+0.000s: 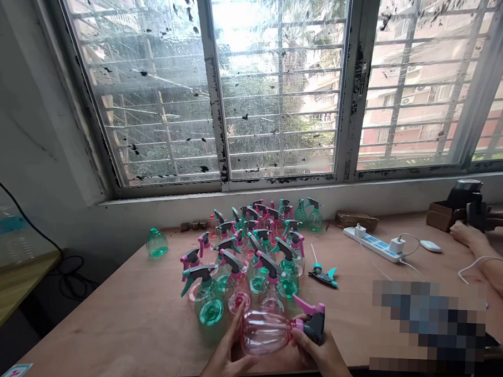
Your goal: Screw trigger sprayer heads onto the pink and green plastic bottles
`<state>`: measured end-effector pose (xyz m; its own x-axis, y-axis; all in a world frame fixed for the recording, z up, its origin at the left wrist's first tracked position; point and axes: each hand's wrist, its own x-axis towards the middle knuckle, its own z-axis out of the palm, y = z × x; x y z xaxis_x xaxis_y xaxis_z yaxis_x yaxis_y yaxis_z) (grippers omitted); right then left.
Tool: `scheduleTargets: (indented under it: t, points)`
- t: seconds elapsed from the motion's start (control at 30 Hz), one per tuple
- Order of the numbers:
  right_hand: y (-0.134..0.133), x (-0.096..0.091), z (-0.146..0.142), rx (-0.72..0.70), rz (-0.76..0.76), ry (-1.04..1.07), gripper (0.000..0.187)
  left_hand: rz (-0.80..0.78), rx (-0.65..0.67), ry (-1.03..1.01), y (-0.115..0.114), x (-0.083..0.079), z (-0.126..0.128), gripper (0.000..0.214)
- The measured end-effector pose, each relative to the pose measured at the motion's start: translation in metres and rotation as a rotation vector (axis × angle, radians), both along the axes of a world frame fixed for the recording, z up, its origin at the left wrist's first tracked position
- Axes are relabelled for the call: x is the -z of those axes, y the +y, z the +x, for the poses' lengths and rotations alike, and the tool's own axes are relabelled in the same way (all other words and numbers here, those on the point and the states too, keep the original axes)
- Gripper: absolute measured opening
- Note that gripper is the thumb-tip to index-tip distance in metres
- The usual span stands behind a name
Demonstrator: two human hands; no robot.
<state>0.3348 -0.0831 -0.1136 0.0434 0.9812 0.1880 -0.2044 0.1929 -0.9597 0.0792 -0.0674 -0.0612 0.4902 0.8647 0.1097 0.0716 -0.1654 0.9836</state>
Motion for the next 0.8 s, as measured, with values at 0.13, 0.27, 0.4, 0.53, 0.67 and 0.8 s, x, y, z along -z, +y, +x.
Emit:
scheduleTargets:
  t: [0.13, 0.27, 0.4, 0.53, 0.67, 0.8]
  points:
    - [-0.0012, -0.002, -0.0007, 0.0, -0.022, 0.03, 0.048, -0.004, 0.019, -0.035, -0.002, -0.0029, 0.0012, 0.098]
    - [-0.0017, -0.0016, -0.0005, -0.017, -0.04, 0.033, 0.049, -0.113, 0.024, -0.044, -0.0053, -0.0088, 0.0011, 0.098]
    - [-0.002, -0.0041, -0.0007, -0.013, -0.042, 0.032, 0.05, -0.082, 0.014, -0.043, -0.005, -0.0084, -0.0001, 0.096]
    - [-0.0023, -0.0065, -0.0011, -0.012, -0.055, 0.029, 0.053, 0.004, 0.01, -0.041, -0.0019, -0.0027, -0.0005, 0.097]
    - [-0.0023, -0.0056, -0.0009, -0.013, -0.067, 0.026, 0.055, -0.041, 0.016, -0.039, -0.0014, -0.002, -0.0006, 0.1]
    - [-0.0027, -0.0052, -0.002, -0.018, -0.061, 0.034, 0.053, -0.114, -0.005, -0.023, -0.0042, -0.0068, -0.0008, 0.094]
